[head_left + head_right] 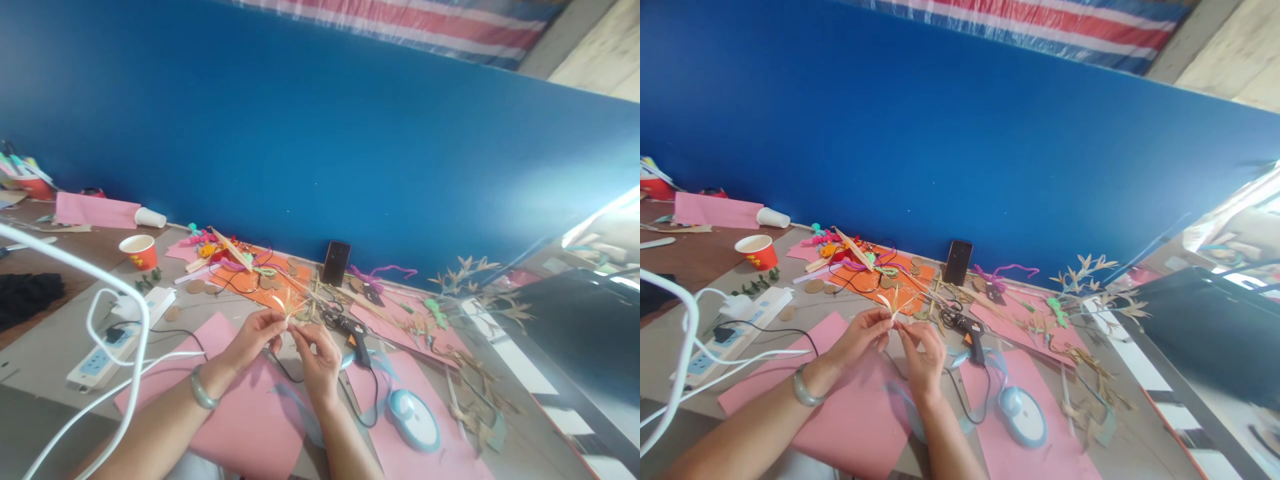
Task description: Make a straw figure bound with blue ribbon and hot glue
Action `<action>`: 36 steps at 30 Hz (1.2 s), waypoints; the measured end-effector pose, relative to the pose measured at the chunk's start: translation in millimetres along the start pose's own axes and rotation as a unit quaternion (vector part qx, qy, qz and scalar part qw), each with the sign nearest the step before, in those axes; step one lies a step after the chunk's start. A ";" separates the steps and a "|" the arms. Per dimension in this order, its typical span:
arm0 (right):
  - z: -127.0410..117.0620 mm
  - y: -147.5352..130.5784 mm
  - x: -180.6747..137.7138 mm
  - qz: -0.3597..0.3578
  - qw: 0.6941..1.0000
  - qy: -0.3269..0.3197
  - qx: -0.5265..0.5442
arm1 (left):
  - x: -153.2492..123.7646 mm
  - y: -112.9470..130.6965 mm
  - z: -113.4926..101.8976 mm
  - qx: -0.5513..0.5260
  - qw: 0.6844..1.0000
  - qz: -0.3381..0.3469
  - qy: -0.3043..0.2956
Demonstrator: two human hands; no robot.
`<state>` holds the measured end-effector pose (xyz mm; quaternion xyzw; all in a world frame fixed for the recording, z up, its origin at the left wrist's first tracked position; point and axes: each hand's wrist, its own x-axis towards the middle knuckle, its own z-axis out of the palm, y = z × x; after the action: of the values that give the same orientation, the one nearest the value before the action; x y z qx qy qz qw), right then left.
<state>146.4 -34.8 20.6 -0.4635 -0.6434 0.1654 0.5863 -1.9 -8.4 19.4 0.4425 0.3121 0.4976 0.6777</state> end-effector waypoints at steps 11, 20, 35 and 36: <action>3.2 7.6 -11.0 0.074 0.995 0.062 0.000 | -1.2 1.3 2.1 -0.010 1.000 -0.019 0.006; 12.8 2.5 -16.7 0.107 0.988 -0.109 0.035 | -5.2 2.4 7.3 -0.059 0.998 -0.018 0.030; 13.6 -5.6 -18.4 0.153 0.964 -0.134 0.174 | -4.2 2.7 4.1 -0.052 0.998 -0.012 0.030; 10.8 -10.1 -15.3 0.129 0.971 -0.106 0.169 | -2.6 2.6 1.8 -0.052 0.998 -0.002 0.027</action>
<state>130.7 -48.5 16.3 -0.4166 -0.5994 0.3943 0.5583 -2.2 -11.1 22.4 0.3923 0.3052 0.5234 0.6921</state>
